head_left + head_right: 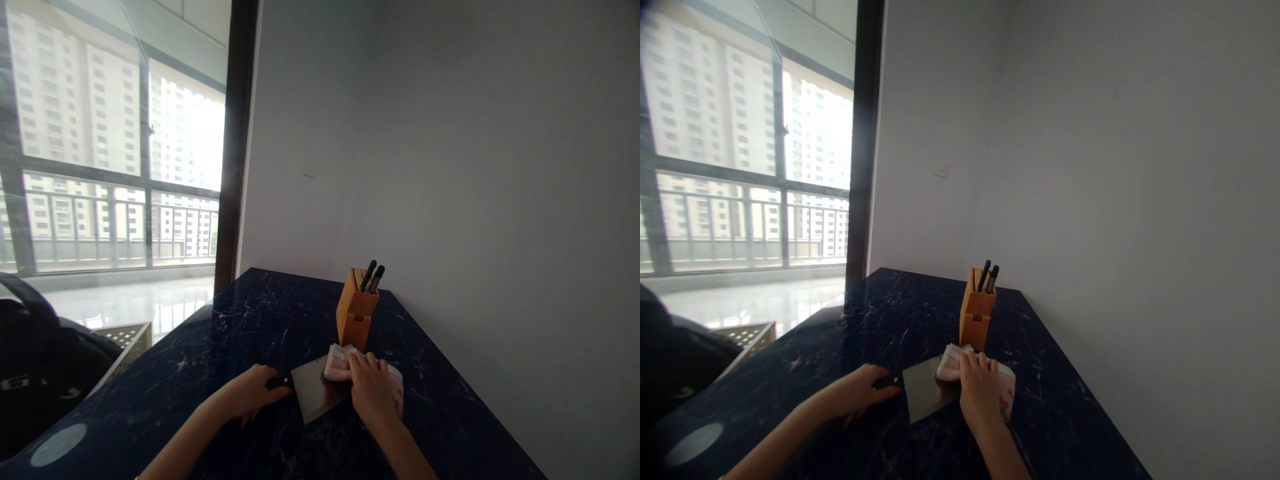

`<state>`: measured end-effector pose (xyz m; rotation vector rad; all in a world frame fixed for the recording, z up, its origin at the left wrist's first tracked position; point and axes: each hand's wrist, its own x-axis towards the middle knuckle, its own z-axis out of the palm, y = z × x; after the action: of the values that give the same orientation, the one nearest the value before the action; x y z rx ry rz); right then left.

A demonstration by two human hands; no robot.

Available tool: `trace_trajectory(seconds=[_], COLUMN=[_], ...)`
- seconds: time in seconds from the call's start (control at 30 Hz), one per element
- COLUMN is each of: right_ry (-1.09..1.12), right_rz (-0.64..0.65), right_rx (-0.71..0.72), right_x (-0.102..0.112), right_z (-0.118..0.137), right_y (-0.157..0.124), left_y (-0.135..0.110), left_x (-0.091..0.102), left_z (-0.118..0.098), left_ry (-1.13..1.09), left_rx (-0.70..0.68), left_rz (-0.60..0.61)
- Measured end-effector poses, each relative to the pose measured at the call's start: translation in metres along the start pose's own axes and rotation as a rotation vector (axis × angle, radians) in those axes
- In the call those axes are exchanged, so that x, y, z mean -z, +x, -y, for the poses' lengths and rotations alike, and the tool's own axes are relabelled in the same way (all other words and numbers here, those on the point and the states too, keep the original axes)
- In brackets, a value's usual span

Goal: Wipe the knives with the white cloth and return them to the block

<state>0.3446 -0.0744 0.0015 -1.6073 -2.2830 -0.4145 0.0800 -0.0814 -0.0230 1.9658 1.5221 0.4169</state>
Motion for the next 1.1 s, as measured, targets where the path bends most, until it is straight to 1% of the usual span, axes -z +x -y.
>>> trace_trajectory(seconds=[0.1,0.2,0.27,0.33,0.4,0.47,0.53,0.63,0.73,0.9,0.97,1.07,1.1], right_ry=[0.129,0.233,0.291,0.346,0.376,0.36,0.309,0.242,0.257,0.32,0.27,0.171,0.157], right_rz=[0.014,0.018,0.058,0.107,0.128,0.105,0.066,0.044,0.081,0.144,0.163,0.213,0.226], right_rx=[0.071,0.087,0.098,0.143,0.188,0.171,0.108,0.057,0.108,0.265,0.238,0.145,0.135], right_x=[-0.005,-0.008,-0.006,-0.003,0.001,0.002,0.002,-0.001,-0.003,-0.001,-0.001,-0.002,-0.002], right_z=[0.014,0.027,0.036,0.042,0.044,0.04,0.031,0.019,0.021,0.037,0.034,0.024,0.022], right_y=[-0.001,-0.002,-0.002,-0.003,-0.003,-0.002,-0.001,0.0,-0.003,-0.008,-0.006,-0.002,-0.002], left_y=[0.001,0.001,0.0,0.0,-0.001,-0.003,-0.005,-0.007,-0.005,-0.001,-0.001,-0.003,-0.003], left_x=[-0.001,-0.001,-0.002,-0.002,-0.001,0.0,0.001,0.002,0.001,-0.003,-0.002,-0.001,-0.001], left_z=[0.0,0.0,0.0,-0.001,-0.003,-0.006,-0.009,-0.012,-0.01,-0.005,-0.005,-0.008,-0.009], left_ry=[0.006,0.028,0.047,0.069,0.092,0.108,0.113,0.105,0.134,0.222,0.245,0.262,0.265], left_rx=[-0.012,-0.028,-0.036,-0.048,-0.056,-0.057,-0.064,-0.062,-0.065,-0.118,-0.124,-0.112,-0.106], left_rz=[0.008,0.002,-0.012,-0.026,-0.041,-0.055,-0.061,-0.037,-0.053,-0.15,-0.165,-0.148,-0.141])
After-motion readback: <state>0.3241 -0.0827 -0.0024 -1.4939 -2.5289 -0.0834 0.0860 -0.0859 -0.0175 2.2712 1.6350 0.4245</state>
